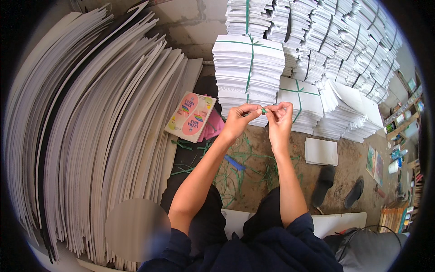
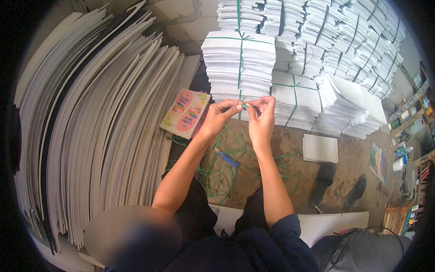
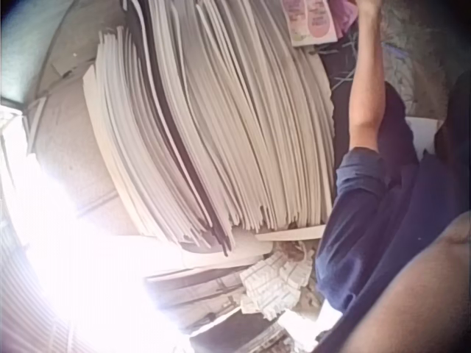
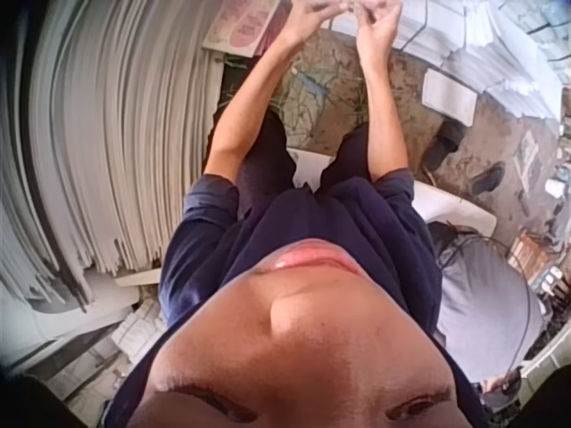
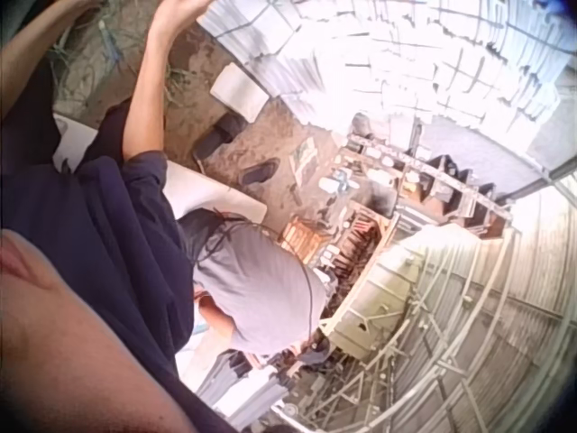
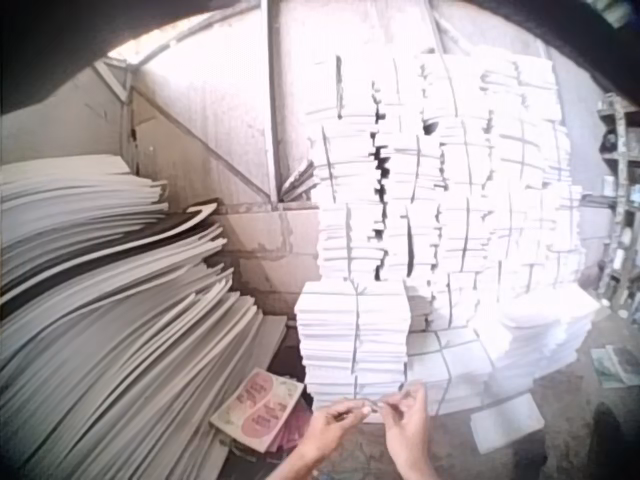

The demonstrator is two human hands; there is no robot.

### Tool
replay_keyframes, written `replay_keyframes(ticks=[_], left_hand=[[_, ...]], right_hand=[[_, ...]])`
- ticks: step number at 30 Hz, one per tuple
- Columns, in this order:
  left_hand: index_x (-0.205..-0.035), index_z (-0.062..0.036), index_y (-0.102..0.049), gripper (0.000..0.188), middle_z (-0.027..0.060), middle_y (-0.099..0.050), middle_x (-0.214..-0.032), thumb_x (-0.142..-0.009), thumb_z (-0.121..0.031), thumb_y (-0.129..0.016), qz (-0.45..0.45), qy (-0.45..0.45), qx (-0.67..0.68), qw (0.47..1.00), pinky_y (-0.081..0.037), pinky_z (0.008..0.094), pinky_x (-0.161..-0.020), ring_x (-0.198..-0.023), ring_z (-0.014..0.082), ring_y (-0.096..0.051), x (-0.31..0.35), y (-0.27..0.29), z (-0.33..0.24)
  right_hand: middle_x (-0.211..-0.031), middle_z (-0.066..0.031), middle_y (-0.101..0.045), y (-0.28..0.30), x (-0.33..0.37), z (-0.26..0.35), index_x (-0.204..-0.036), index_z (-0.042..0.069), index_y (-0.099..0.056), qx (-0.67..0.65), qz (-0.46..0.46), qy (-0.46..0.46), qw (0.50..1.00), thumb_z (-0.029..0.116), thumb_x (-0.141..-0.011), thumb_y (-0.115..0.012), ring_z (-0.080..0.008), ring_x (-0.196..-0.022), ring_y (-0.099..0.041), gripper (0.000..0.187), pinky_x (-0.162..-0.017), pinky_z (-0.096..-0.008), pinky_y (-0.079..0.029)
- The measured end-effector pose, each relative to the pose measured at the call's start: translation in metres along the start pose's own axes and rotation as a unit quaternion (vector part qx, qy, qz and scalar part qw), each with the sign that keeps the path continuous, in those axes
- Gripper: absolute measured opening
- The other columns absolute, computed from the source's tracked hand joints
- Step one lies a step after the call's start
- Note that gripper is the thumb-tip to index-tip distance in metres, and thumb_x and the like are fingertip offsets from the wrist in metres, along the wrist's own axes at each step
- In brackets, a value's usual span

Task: The person sits on the floor and ties stacks of white paper with green plastic straps. They wrap the straps around the stacks, tie knots, and use a blue utility knife to cut the excess strap. The person then places the finished bundles onto a larger pile.

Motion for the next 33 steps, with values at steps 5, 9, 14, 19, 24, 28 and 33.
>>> replay_keyframes(ticks=[5, 9, 14, 19, 24, 28, 33], left_hand=[[-0.095, -0.009, -0.064, 0.02, -0.0074, -0.055, -0.077, -0.08, -0.021, -0.062, 0.003, 0.125, 0.127, 0.984, -0.033, 0.0188, -0.06, -0.066, 0.003, -0.042, 0.006, -0.006, 0.022], [-0.091, -0.0099, -0.063, 0.017, -0.0074, -0.055, -0.075, -0.079, -0.022, -0.062, -0.007, 0.115, 0.186, 0.976, -0.031, 0.0182, -0.056, -0.061, 0.0023, -0.039, 0.006, -0.011, 0.024], [-0.084, -0.0078, -0.062, 0.014, -0.005, -0.057, -0.075, -0.08, -0.021, -0.062, -0.031, 0.066, 0.134, 0.988, -0.034, 0.018, -0.056, -0.063, 0.0026, -0.043, 0.002, -0.003, 0.016], [-0.081, -0.0041, -0.063, 0.013, -0.0025, -0.057, -0.073, -0.079, -0.017, -0.062, -0.034, -0.015, 0.014, 0.999, -0.038, 0.0187, -0.059, -0.063, 0.0038, -0.046, 0.0, -0.001, -0.002], [-0.08, -0.0011, -0.062, 0.015, -0.0008, -0.058, -0.073, -0.078, -0.016, -0.063, -0.079, -0.057, -0.066, 0.993, -0.04, 0.02, -0.059, -0.067, 0.005, -0.048, 0.003, 0.007, -0.018], [-0.08, -0.0022, -0.062, 0.016, -0.0012, -0.056, -0.071, -0.079, -0.018, -0.062, -0.104, -0.071, -0.07, 0.99, -0.039, 0.0199, -0.055, -0.064, 0.0044, -0.047, 0.004, 0.012, -0.018], [-0.08, -0.0044, -0.06, 0.017, -0.0035, -0.05, -0.067, -0.081, -0.021, -0.059, -0.038, 0.004, -0.106, 0.994, -0.033, 0.0181, -0.047, -0.054, 0.0023, -0.041, 0.003, 0.012, 0.003]], right_hand=[[-0.084, -0.0094, -0.056, 0.0, 0.004, 0.022, -0.094, 0.004, -0.033, 0.019, -0.044, 0.062, 0.997, -0.006, -0.078, -0.054, -0.016, -0.082, -0.054, 0.028, -0.079, -0.029, -0.043], [-0.083, -0.0113, -0.058, -0.001, 0.006, 0.033, -0.094, 0.004, -0.033, 0.081, -0.042, 0.112, 0.989, -0.006, -0.077, -0.054, -0.0177, -0.083, -0.056, 0.029, -0.079, -0.0308, -0.044], [-0.081, -0.0123, -0.059, -0.008, 0.009, 0.037, -0.094, 0.003, -0.033, 0.106, -0.027, 0.124, 0.986, -0.004, -0.078, -0.056, -0.0186, -0.082, -0.058, 0.029, -0.079, -0.0308, -0.044], [-0.079, -0.0098, -0.059, 0.001, 0.003, 0.025, -0.094, 0.004, -0.033, 0.036, -0.036, 0.075, 0.996, -0.002, -0.077, -0.059, -0.0153, -0.078, -0.057, 0.031, -0.075, -0.0281, -0.044], [-0.077, -0.0083, -0.052, 0.013, 0.0, 0.02, -0.093, 0.005, -0.03, -0.018, -0.06, 0.086, 0.994, -0.005, -0.077, -0.057, -0.0154, -0.08, -0.053, 0.033, -0.078, -0.0297, -0.042], [-0.083, -0.0097, -0.052, 0.015, -0.003, 0.019, -0.094, 0.006, -0.029, 0.009, -0.046, 0.08, 0.996, -0.005, -0.077, -0.057, -0.0165, -0.084, -0.053, 0.034, -0.08, -0.0308, -0.041], [-0.098, -0.014, -0.055, 0.001, -0.008, 0.02, -0.097, 0.008, -0.029, -0.024, 0.049, 0.048, 0.997, -0.001, -0.077, -0.059, -0.0179, -0.089, -0.054, 0.037, -0.08, -0.0312, -0.043]])
Point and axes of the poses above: each hand's wrist, its own x-axis away from the middle knuckle, its own y-axis out of the back of the hand, z = x × y, the point moved 9 cm from there along -x, towards the middle knuckle
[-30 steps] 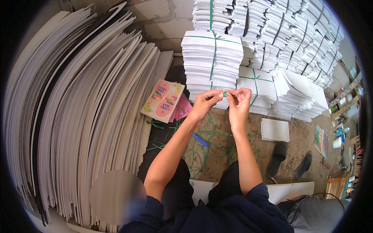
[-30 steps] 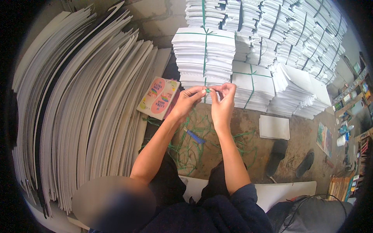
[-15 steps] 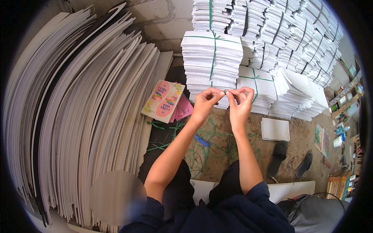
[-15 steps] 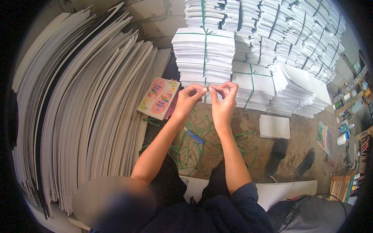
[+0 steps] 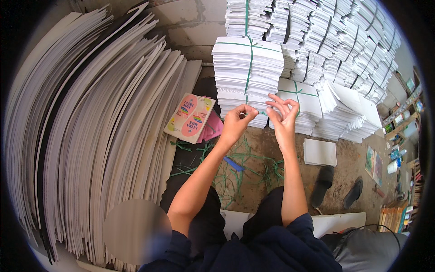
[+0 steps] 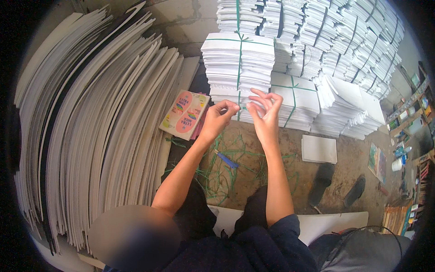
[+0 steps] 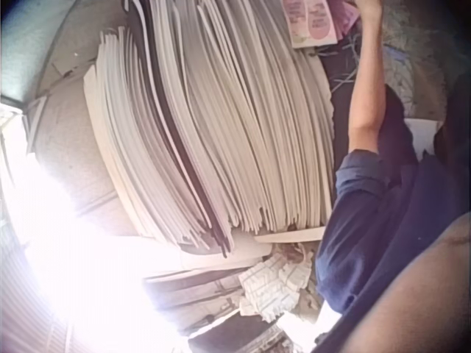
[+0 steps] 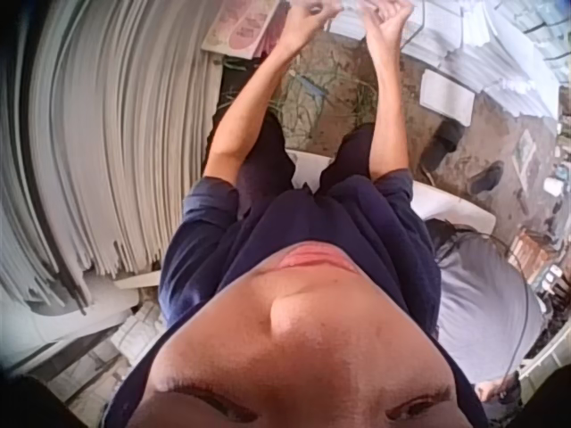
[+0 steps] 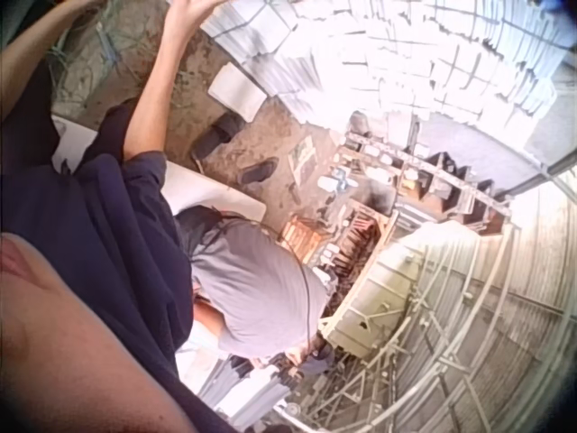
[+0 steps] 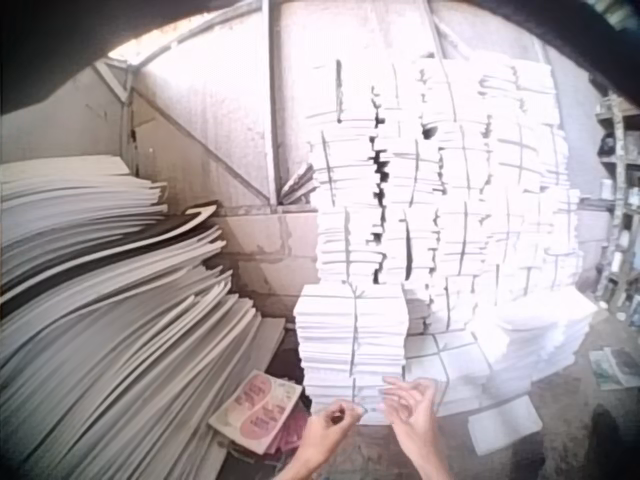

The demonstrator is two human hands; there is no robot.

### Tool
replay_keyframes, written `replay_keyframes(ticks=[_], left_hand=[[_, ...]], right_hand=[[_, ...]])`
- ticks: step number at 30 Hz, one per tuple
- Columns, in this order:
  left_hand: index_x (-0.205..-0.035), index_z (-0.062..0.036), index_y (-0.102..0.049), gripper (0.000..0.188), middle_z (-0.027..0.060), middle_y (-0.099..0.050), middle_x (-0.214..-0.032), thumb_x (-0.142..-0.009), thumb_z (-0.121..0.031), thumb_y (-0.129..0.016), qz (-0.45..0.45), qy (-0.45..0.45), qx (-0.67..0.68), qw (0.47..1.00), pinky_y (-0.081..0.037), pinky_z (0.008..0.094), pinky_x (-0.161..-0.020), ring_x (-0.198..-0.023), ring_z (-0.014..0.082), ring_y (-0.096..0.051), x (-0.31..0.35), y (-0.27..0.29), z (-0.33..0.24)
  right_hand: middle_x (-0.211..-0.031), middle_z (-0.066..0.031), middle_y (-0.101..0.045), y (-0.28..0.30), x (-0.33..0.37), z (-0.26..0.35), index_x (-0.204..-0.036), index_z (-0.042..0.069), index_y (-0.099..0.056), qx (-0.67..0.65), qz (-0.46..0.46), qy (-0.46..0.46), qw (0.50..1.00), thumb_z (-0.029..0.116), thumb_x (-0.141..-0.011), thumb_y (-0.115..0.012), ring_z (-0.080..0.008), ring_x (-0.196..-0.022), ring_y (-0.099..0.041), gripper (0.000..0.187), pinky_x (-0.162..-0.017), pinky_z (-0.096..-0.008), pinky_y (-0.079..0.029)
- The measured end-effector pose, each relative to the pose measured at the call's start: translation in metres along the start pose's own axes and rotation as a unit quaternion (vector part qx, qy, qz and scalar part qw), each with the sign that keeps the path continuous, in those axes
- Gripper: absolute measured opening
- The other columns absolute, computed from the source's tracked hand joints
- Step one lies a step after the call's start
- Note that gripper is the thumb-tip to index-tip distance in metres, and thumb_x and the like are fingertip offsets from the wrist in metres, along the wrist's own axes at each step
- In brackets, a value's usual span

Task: The person sits on the floor and ties stacks of white paper with green plastic straps. They wrap the straps around the stacks, tie knots, and use a blue utility knife to cut the excess strap. The person then places the finished bundles onto a larger pile.

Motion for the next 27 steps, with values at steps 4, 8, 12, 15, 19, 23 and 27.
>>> replay_keyframes(ticks=[4, 8, 12, 15, 19, 23, 27], left_hand=[[-0.077, 0.0004, -0.058, 0.022, 0.0015, -0.054, -0.067, -0.083, -0.021, -0.055, 0.007, -0.011, 0.039, 0.999, -0.037, 0.022, -0.057, -0.063, 0.0062, -0.046, 0.002, -0.007, 0.0], [-0.076, -0.0018, -0.056, 0.023, -0.0012, -0.05, -0.064, -0.084, -0.023, -0.054, 0.002, -0.016, 0.026, 1.0, -0.033, 0.0209, -0.055, -0.06, 0.0051, -0.042, 0.002, -0.01, -0.006], [-0.076, -0.0069, -0.054, 0.02, -0.008, -0.037, -0.056, -0.086, -0.025, -0.053, 0.015, 0.03, 0.112, 0.993, -0.02, 0.0189, -0.042, -0.046, 0.0006, -0.027, 0.004, -0.017, -0.002], [-0.074, -0.0069, -0.053, 0.019, -0.0101, -0.031, -0.053, -0.085, -0.023, -0.054, -0.008, 0.064, 0.189, 0.98, -0.017, 0.0195, -0.041, -0.044, 0.0005, -0.022, 0.009, -0.018, -0.003], [-0.074, -0.0065, -0.052, 0.018, -0.0106, -0.03, -0.052, -0.085, -0.02, -0.055, -0.038, 0.059, 0.181, 0.981, -0.016, 0.0197, -0.041, -0.044, 0.0002, -0.02, 0.01, -0.012, -0.001], [-0.074, -0.0069, -0.052, 0.017, -0.0104, -0.03, -0.052, -0.084, -0.02, -0.055, -0.039, 0.055, 0.177, 0.982, -0.016, 0.0196, -0.041, -0.043, 0.0002, -0.02, 0.008, -0.013, 0.0], [-0.074, -0.008, -0.051, 0.017, -0.0101, -0.03, -0.054, -0.085, -0.021, -0.054, -0.024, 0.079, 0.208, 0.975, -0.018, 0.0196, -0.042, -0.046, 0.001, -0.023, 0.007, -0.013, 0.008]], right_hand=[[-0.094, -0.0121, -0.057, -0.016, 0.006, -0.008, -0.099, 0.007, -0.031, 0.013, 0.067, -0.035, 0.997, 0.004, -0.075, -0.064, -0.0163, -0.081, -0.057, 0.041, -0.071, -0.027, -0.046], [-0.084, -0.0101, -0.058, -0.008, 0.003, -0.014, -0.098, 0.006, -0.033, 0.036, 0.021, -0.049, 0.998, 0.004, -0.075, -0.064, -0.0142, -0.074, -0.057, 0.039, -0.066, -0.0245, -0.045], [-0.08, -0.0093, -0.058, -0.003, 0.003, -0.017, -0.098, 0.006, -0.032, -0.005, 0.007, -0.05, 0.999, 0.002, -0.075, -0.064, -0.0129, -0.072, -0.055, 0.039, -0.064, -0.0239, -0.044], [-0.077, -0.0081, -0.056, 0.006, 0.002, -0.016, -0.095, 0.006, -0.029, -0.033, -0.023, -0.077, 0.996, 0.001, -0.075, -0.063, -0.0117, -0.07, -0.052, 0.04, -0.064, -0.024, -0.042], [-0.074, -0.007, -0.053, 0.014, 0.0, -0.022, -0.092, 0.008, -0.026, -0.036, -0.037, -0.087, 0.995, 0.0, -0.075, -0.063, -0.0109, -0.067, -0.049, 0.042, -0.064, -0.024, -0.041], [-0.073, -0.0066, -0.052, 0.017, -0.001, -0.023, -0.09, 0.009, -0.025, -0.029, -0.048, -0.079, 0.995, -0.001, -0.075, -0.063, -0.0107, -0.067, -0.048, 0.043, -0.064, -0.0239, -0.04], [-0.077, -0.0086, -0.054, 0.019, -0.001, -0.033, -0.092, 0.009, -0.024, -0.019, -0.036, -0.083, 0.996, 0.003, -0.078, -0.061, -0.012, -0.071, -0.051, 0.04, -0.068, -0.0261, -0.041]])
Point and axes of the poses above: each hand's wrist, its own x-axis away from the middle knuckle, its own y-axis out of the back of the hand, z = x × y, the point moved 9 cm from there along -x, towards the middle knuckle
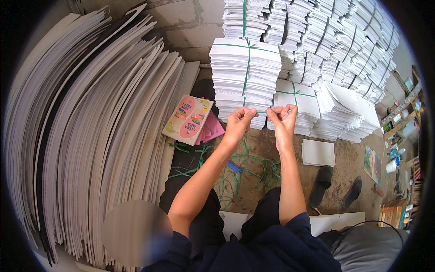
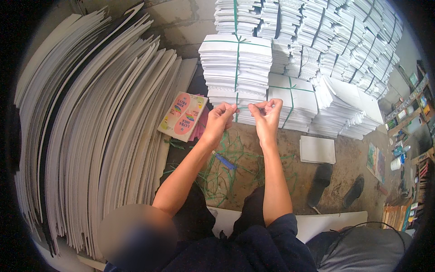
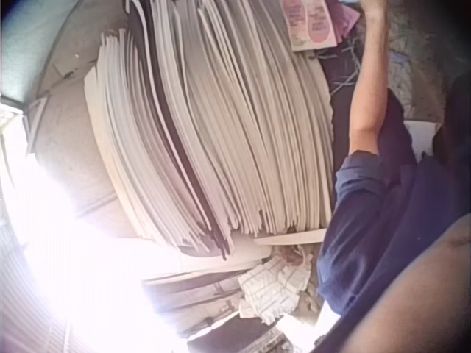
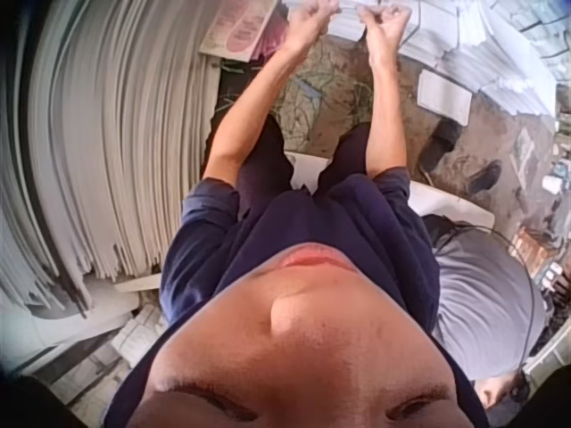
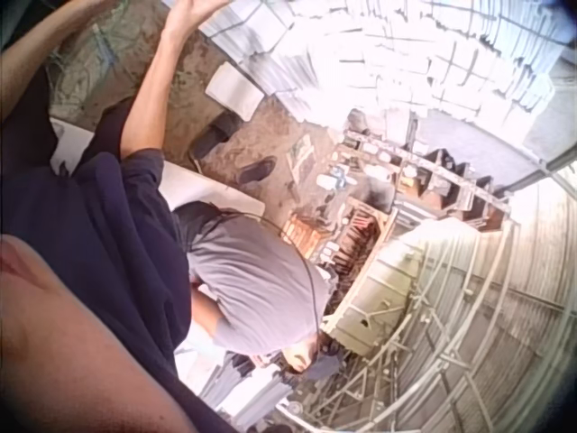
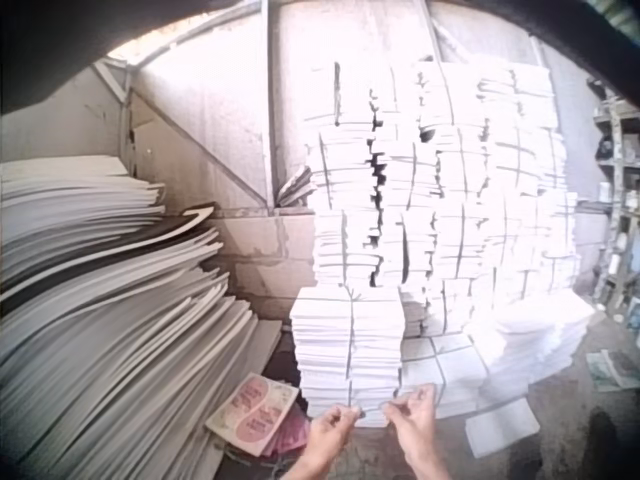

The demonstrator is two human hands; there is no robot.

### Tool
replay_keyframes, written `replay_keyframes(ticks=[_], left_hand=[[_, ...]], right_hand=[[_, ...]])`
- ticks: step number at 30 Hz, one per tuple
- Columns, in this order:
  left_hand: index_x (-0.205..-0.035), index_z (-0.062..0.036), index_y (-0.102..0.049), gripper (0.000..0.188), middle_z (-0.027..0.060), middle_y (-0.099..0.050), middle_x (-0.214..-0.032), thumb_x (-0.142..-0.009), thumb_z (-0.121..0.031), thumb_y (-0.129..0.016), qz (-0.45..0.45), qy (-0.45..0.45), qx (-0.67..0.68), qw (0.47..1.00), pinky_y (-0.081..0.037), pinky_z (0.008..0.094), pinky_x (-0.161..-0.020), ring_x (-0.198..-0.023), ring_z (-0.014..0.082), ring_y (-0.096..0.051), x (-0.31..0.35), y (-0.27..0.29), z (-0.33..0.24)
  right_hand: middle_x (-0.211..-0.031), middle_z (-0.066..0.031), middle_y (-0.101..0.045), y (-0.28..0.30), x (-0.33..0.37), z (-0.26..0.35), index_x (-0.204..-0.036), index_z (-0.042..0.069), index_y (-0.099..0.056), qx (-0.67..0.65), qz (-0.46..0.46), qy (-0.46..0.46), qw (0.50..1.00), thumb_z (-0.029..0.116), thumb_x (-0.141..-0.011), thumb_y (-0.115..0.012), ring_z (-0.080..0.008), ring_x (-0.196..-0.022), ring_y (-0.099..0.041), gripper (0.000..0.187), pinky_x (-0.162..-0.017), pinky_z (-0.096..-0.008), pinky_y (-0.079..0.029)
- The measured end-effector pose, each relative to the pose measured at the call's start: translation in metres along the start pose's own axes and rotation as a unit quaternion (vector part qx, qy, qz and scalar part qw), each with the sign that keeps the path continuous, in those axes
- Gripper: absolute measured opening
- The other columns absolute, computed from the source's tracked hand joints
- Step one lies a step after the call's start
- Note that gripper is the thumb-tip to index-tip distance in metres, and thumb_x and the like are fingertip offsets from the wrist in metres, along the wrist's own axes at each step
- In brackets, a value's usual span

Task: The person sits on the floor and ties stacks of white paper with green plastic straps. They wrap the straps around the stacks, tie knots, and use a blue utility knife to cut the excess strap. The person then places the finished bundles onto a larger pile.

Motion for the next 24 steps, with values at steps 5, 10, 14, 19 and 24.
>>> replay_keyframes(ticks=[5, 10, 14, 19, 24], left_hand=[[-0.082, -0.0082, -0.046, 0.016, -0.0057, -0.034, -0.067, -0.088, -0.023, -0.049, -0.025, -0.021, 0.154, 0.987, -0.028, 0.019, -0.051, -0.058, 0.0048, -0.032, -0.018, 0.046, -0.002], [-0.086, -0.0087, -0.045, 0.017, -0.0028, -0.036, -0.073, -0.089, -0.026, -0.048, -0.038, 0.006, 0.237, 0.971, -0.032, 0.0239, -0.058, -0.065, 0.0084, -0.034, -0.02, 0.042, 0.01], [-0.085, -0.0074, -0.044, 0.018, -0.0001, -0.039, -0.076, -0.089, -0.025, -0.046, -0.061, -0.009, 0.248, 0.967, -0.037, 0.0265, -0.063, -0.07, 0.0118, -0.04, -0.024, 0.049, 0.011], [-0.095, -0.0043, -0.038, 0.026, 0.0096, -0.046, -0.093, -0.091, -0.029, -0.041, -0.077, -0.042, 0.108, 0.99, -0.044, 0.0401, -0.08, -0.094, 0.0226, -0.048, -0.023, 0.072, 0.008], [-0.124, -0.0046, -0.023, 0.056, 0.0181, -0.042, -0.12, -0.087, -0.04, -0.046, 0.071, 0.089, -0.097, 0.989, -0.044, 0.0426, -0.082, -0.104, 0.0291, -0.051, -0.007, 0.032, 0.023]], right_hand=[[-0.103, -0.0166, -0.052, -0.023, 0.016, -0.037, -0.102, 0.009, -0.02, -0.015, 0.142, -0.145, 0.979, 0.016, -0.083, -0.057, -0.0201, -0.096, -0.051, 0.041, -0.085, -0.0321, -0.04], [-0.108, -0.0184, -0.051, -0.072, 0.044, -0.051, -0.108, 0.008, -0.019, 0.044, 0.28, -0.098, 0.954, 0.007, -0.08, -0.06, -0.0192, -0.1, -0.049, 0.049, -0.084, -0.0319, -0.041], [-0.073, -0.0099, -0.058, -0.06, 0.03, -0.064, -0.103, 0.005, -0.027, 0.114, 0.237, -0.088, 0.961, 0.0, -0.081, -0.054, -0.0139, -0.066, -0.057, 0.035, -0.062, -0.0251, -0.043], [-0.078, -0.0125, -0.059, -0.044, 0.023, -0.058, -0.102, 0.006, -0.028, 0.073, 0.212, -0.149, 0.963, -0.001, -0.084, -0.048, -0.0166, -0.066, -0.059, 0.027, -0.061, -0.0261, -0.044], [-0.085, -0.0157, -0.061, -0.026, 0.02, -0.053, -0.101, 0.006, -0.03, 0.023, 0.116, -0.146, 0.982, 0.002, -0.085, -0.047, -0.0178, -0.072, -0.059, 0.024, -0.068, -0.025, -0.044]])
Point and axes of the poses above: each hand's wrist, its own x-axis away from the middle knuckle, its own y-axis out of the back of the hand, z = x × y, the point moved 9 cm from there along -x, towards the middle knuckle
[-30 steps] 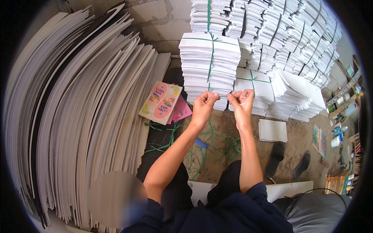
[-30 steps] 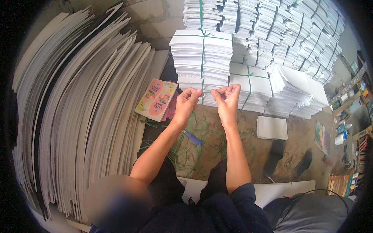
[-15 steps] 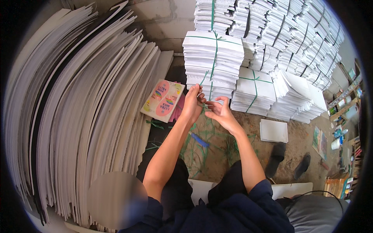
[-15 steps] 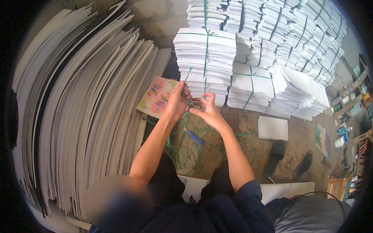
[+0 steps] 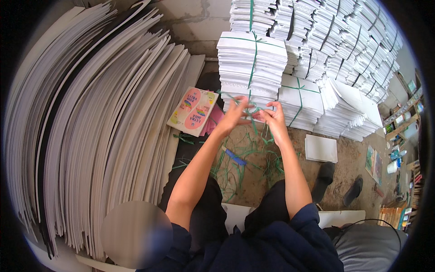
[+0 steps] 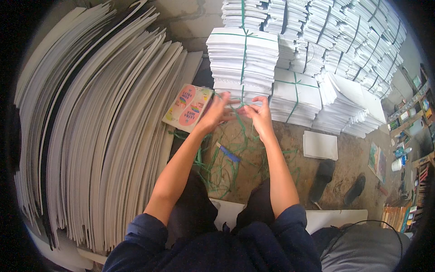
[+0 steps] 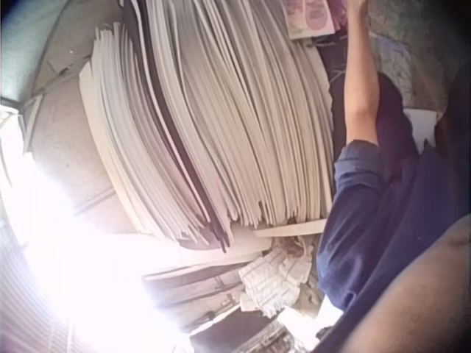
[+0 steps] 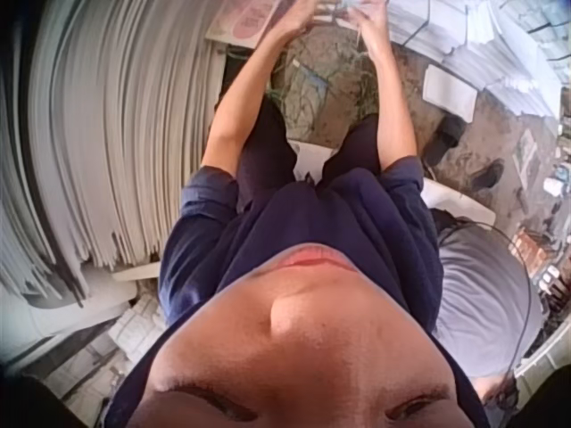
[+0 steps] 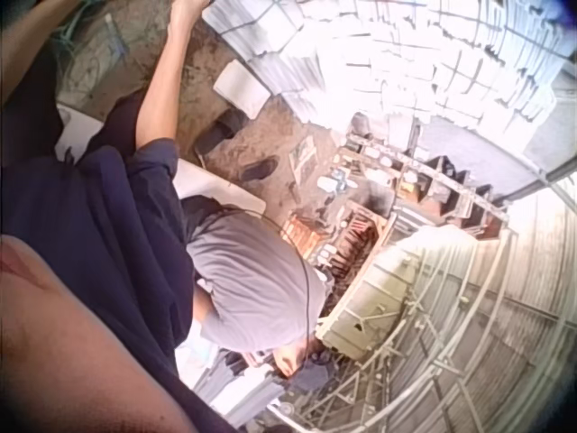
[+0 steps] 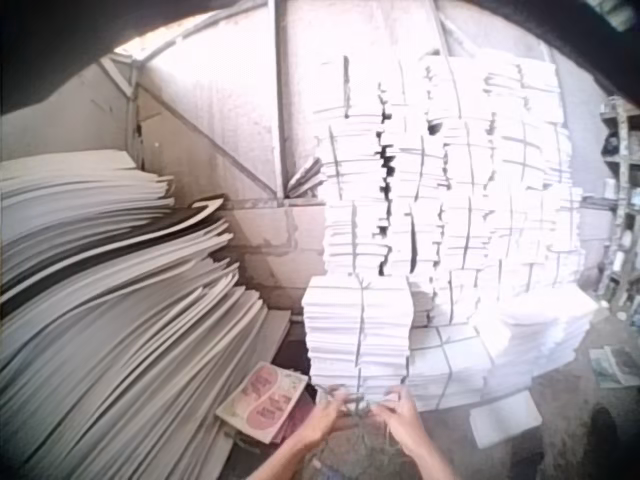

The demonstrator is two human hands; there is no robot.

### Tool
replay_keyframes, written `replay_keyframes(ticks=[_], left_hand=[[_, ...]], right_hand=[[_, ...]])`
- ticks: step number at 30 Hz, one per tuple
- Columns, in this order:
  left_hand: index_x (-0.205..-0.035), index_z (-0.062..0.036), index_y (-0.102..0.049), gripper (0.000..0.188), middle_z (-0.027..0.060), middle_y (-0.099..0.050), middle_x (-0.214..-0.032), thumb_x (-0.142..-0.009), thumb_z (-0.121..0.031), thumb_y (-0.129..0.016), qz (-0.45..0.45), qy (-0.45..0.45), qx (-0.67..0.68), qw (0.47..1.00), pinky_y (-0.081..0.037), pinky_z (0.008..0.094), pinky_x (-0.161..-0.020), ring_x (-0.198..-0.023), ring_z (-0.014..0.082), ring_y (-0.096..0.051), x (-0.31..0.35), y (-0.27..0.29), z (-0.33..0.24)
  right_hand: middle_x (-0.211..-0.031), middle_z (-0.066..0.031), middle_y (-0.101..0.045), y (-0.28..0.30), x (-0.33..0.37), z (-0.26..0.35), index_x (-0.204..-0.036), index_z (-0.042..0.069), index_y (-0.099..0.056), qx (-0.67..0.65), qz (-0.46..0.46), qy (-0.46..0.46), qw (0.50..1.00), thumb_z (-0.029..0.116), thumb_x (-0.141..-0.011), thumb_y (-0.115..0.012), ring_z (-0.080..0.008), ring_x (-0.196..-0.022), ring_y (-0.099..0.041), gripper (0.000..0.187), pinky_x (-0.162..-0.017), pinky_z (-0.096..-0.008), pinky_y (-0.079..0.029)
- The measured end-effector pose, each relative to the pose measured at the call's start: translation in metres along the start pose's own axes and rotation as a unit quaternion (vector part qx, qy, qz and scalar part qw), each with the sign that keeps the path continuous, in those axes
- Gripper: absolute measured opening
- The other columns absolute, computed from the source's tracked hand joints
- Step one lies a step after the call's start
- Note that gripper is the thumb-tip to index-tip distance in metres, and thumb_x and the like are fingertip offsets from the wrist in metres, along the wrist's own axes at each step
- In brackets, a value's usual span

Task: The person sits on the floor and ties stacks of white paper with green plastic straps. They wrap the straps around the stacks, tie knots, and use a blue utility knife to cut the excess strap. The person then places the finished bundles onto a larger pile.

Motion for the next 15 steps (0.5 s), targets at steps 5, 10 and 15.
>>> replay_keyframes(ticks=[5, 10, 15], left_hand=[[-0.112, -0.0015, -0.049, 0.047, 0.004, -0.053, -0.083, -0.084, -0.038, -0.053, 0.083, 0.01, -0.084, 0.993, -0.045, 0.0229, -0.06, -0.07, 0.0109, -0.055, -0.004, -0.009, 0.019], [-0.083, -0.006, -0.051, 0.031, -0.0051, -0.04, -0.057, -0.079, -0.035, -0.061, -0.16, -0.048, 0.058, 0.984, -0.025, 0.02, -0.04, -0.045, 0.0037, -0.034, 0.001, 0.071, -0.015], [-0.079, -0.006, -0.048, 0.019, 0.0011, -0.052, -0.064, -0.075, -0.014, -0.065, -0.281, -0.156, -0.095, 0.942, -0.033, 0.0202, -0.042, -0.051, 0.0043, -0.044, 0.043, 0.152, -0.028]], right_hand=[[-0.084, -0.0148, -0.06, 0.015, 0.0, 0.014, -0.103, 0.007, -0.031, -0.057, -0.049, 0.026, 0.997, 0.004, -0.085, -0.048, -0.0176, -0.069, -0.059, 0.026, -0.062, -0.0266, -0.045], [-0.063, 0.0012, -0.043, 0.056, 0.002, 0.029, -0.1, 0.008, -0.038, -0.051, -0.047, -0.027, 0.997, 0.015, -0.083, -0.056, -0.0048, -0.046, -0.03, 0.026, -0.043, -0.0198, -0.025], [-0.056, 0.0074, -0.03, 0.063, 0.031, 0.029, -0.099, 0.01, -0.04, 0.093, 0.138, -0.098, 0.981, 0.014, -0.081, -0.059, -0.0031, -0.046, -0.024, 0.026, -0.043, -0.0204, -0.017]])
Point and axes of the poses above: each hand's wrist, its own x-axis away from the middle knuckle, its own y-axis out of the back of the hand, z = x × y, the point moved 9 cm from there along -x, towards the middle knuckle
